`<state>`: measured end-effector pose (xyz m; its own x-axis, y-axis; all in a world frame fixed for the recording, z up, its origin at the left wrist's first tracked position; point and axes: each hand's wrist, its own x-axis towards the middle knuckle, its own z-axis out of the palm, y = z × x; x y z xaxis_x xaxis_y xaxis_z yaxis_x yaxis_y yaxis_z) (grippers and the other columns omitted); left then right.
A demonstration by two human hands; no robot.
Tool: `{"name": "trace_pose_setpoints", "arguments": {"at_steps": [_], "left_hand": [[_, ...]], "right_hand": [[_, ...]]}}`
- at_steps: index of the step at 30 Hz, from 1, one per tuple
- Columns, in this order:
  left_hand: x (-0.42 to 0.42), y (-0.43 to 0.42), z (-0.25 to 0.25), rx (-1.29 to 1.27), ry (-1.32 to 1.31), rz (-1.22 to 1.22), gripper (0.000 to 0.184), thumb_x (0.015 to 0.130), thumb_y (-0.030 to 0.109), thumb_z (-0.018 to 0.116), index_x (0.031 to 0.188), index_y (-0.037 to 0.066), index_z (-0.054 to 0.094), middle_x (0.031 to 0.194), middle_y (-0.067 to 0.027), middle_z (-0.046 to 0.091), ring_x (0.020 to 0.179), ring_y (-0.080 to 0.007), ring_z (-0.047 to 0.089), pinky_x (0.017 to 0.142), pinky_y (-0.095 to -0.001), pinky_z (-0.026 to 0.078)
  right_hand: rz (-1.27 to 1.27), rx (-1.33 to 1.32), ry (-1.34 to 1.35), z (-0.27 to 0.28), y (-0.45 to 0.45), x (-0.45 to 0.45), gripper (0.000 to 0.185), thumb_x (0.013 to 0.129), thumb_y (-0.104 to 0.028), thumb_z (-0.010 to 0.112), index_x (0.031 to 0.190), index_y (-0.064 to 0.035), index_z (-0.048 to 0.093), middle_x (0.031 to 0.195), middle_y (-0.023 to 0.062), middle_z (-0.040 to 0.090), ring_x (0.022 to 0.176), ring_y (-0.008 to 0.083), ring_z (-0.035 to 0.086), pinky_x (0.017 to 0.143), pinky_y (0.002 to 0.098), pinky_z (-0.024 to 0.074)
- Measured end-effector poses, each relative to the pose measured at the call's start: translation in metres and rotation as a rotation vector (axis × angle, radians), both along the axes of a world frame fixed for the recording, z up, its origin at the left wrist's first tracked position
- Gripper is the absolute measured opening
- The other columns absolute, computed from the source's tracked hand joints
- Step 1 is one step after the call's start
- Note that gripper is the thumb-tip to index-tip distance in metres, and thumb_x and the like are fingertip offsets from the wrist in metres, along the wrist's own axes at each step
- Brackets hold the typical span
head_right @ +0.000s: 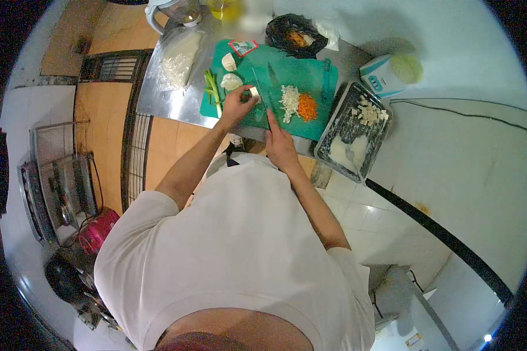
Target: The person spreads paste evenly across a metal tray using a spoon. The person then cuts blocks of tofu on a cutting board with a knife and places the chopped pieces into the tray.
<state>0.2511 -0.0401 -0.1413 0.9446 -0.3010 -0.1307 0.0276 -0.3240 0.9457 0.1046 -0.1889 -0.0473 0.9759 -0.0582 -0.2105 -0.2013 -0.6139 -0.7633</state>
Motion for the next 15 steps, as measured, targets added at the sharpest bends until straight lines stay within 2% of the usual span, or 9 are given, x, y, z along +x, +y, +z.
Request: {"name": "trace_pose_setpoints", "arguments": {"at_steps": [2,5,8,10,13,15], "left_hand": [[0.001,-0.001,-0.013,-0.117,0.092,0.098,0.043,0.084,0.018,0.08,0.119,-0.002,0.068,0.093,-0.0142,0.075,0.08,-0.0194,0.072,0.071,-0.0334,0.056],[0.002,-0.002,-0.026,-0.159,0.18,0.163,0.037,0.085,0.017,0.08,0.114,-0.004,0.069,0.09,-0.0114,0.075,0.08,-0.0159,0.071,0.069,-0.0304,0.055],[0.0,-0.006,-0.019,-0.161,0.145,0.253,0.031,0.086,0.015,0.079,0.11,-0.003,0.071,0.086,-0.008,0.074,0.077,-0.0132,0.069,0.068,-0.0276,0.055],[0.001,-0.006,-0.028,-0.225,0.218,0.274,0.027,0.087,0.014,0.079,0.108,-0.001,0.072,0.088,-0.007,0.074,0.075,-0.0121,0.068,0.066,-0.0265,0.054],[0.001,-0.005,-0.032,-0.288,0.277,0.279,0.023,0.089,0.013,0.078,0.106,0.0,0.072,0.091,-0.0061,0.074,0.075,-0.0109,0.067,0.063,-0.0259,0.055],[0.001,-0.005,-0.028,-0.305,0.299,0.282,0.021,0.09,0.013,0.077,0.106,0.0,0.072,0.092,-0.0058,0.073,0.075,-0.0105,0.066,0.061,-0.0263,0.056]], "right_hand": [[0.022,-0.001,-0.022,0.001,0.003,0.002,0.066,0.099,-0.008,0.051,0.16,-0.0097,0.026,0.103,0.0342,0.066,0.095,0.0525,0.063,0.087,0.0565,0.0487],[0.045,-0.002,-0.03,0.002,0.008,0.008,0.066,0.099,-0.008,0.051,0.16,-0.0084,0.026,0.1,0.0336,0.066,0.093,0.052,0.063,0.085,0.0571,0.0487],[0.058,0.008,-0.001,0.0,0.009,0.009,0.065,0.098,-0.007,0.051,0.159,-0.0076,0.028,0.097,0.0326,0.065,0.09,0.0511,0.063,0.083,0.056,0.0481],[0.054,0.016,-0.025,-0.005,0.01,0.007,0.065,0.098,-0.008,0.051,0.159,-0.0085,0.029,0.09,0.0311,0.063,0.085,0.0496,0.062,0.081,0.053,0.0466],[0.039,0.027,0.014,-0.005,0.01,0.007,0.065,0.098,-0.008,0.051,0.159,-0.0081,0.029,0.087,0.0308,0.064,0.084,0.0494,0.062,0.08,0.0538,0.0462],[0.071,-0.004,0.036,0.0,0.009,0.007,0.066,0.097,-0.007,0.051,0.159,-0.0062,0.027,0.102,0.034,0.064,0.093,0.0519,0.062,0.085,0.0567,0.0479]]}}
